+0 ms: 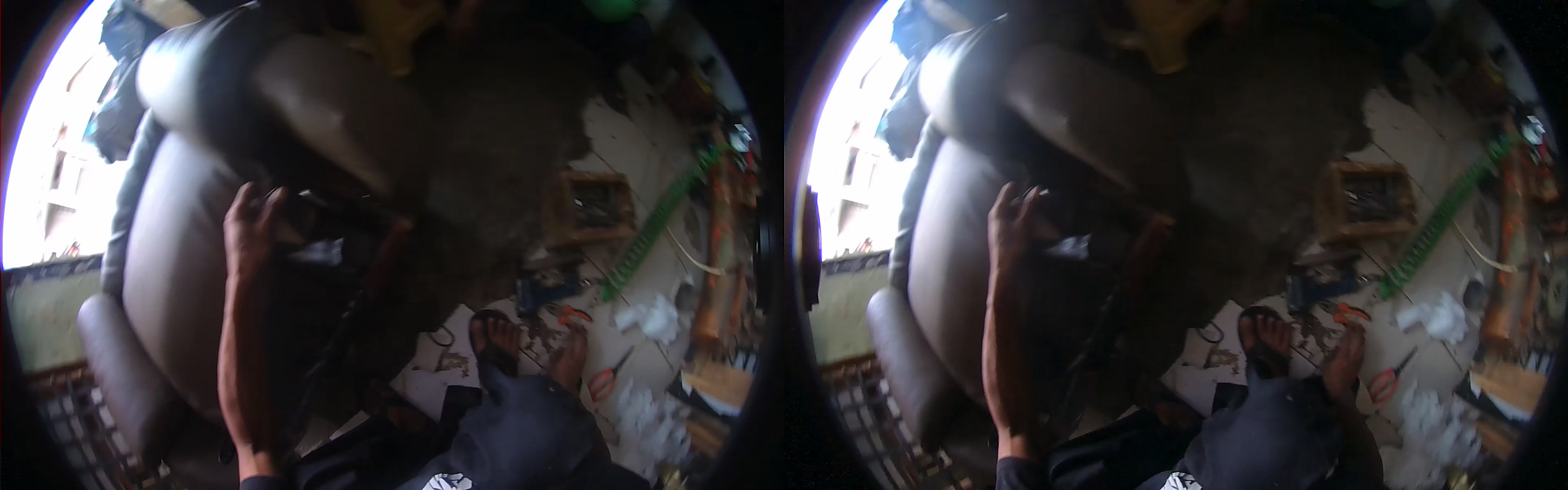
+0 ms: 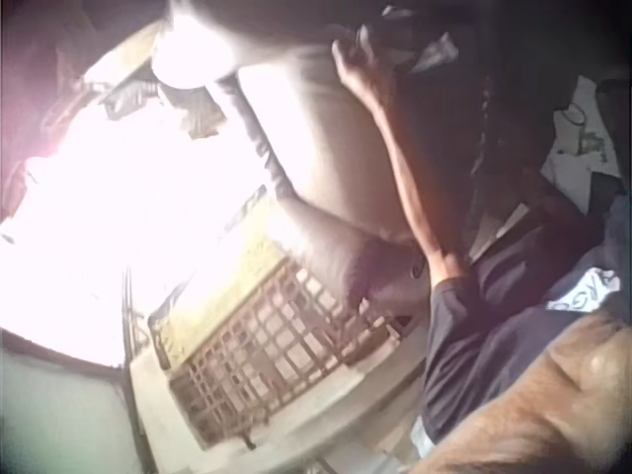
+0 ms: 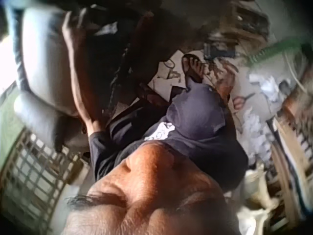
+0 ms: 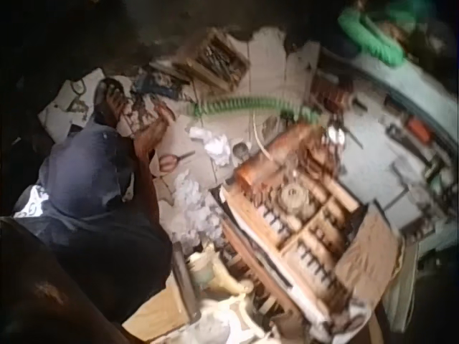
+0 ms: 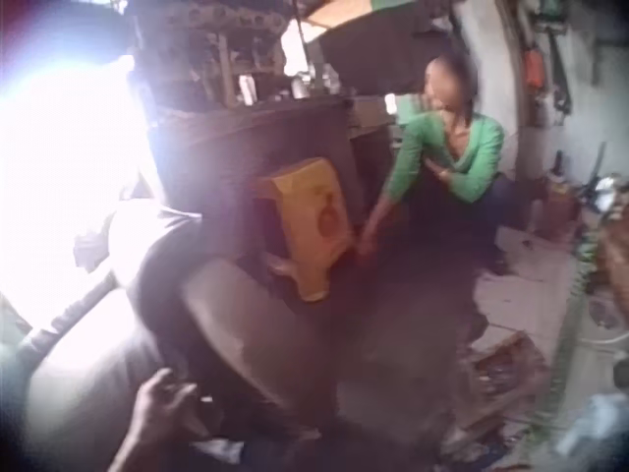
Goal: The person stuffs batting into the armrest of a chair, secures the leather fabric using a pneumatic stapler, and trims the excess material with a pair of scissors and a utility knife.
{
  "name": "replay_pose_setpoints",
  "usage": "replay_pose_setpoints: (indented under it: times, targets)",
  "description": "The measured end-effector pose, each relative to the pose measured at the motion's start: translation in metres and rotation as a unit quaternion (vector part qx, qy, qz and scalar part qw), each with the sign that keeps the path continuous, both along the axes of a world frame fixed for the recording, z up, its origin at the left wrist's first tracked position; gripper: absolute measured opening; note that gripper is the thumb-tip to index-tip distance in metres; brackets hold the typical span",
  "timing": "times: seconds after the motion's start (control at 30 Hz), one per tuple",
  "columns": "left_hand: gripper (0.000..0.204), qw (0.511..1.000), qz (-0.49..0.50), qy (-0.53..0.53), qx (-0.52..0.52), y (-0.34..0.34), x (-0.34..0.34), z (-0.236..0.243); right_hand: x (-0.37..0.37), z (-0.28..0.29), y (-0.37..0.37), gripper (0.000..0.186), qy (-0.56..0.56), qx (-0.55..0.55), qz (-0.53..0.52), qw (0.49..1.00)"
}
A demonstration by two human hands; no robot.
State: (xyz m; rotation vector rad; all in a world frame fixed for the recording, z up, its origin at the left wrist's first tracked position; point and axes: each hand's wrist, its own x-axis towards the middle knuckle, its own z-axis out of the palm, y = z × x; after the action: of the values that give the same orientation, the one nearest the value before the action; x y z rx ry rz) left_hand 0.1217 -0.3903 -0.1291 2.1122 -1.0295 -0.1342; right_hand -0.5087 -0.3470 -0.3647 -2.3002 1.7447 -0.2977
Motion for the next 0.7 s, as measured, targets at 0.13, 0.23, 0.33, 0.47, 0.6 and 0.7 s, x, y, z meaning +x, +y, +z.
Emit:
replay_pose_setpoints:
  times: [0.13,0.23,0.33,0.47,0.6,0.7]
  targets:
    - [0.042,0.975,-0.129,0.181,0.001,0.038,0.023,0.005,0.030,0.016,-0.012,0.068,0.025,0.063,0.024,0.997]
    - [0.037,0.980,-0.155,0.128,-0.002,0.036,0.027,-0.001,0.008,0.008,-0.030,0.066,0.086,0.038,0.004,0.996]
    - [0.038,0.980,-0.174,0.094,0.032,0.022,0.015,0.004,-0.016,0.015,-0.039,0.059,0.092,0.173,-0.038,0.980]
    - [0.032,0.995,-0.094,-0.029,0.022,0.010,-0.004,-0.012,-0.035,0.017,-0.039,0.052,0.053,0.263,0.005,0.963]
    - [0.033,0.999,-0.010,0.030,-0.010,0.033,0.027,-0.024,-0.002,0.038,-0.054,0.042,-0.112,0.265,-0.151,0.946]
    - [0.033,0.994,-0.005,-0.104,-0.040,0.024,0.009,-0.026,-0.130,-0.050,0.003,0.059,0.158,0.024,-0.276,0.948]
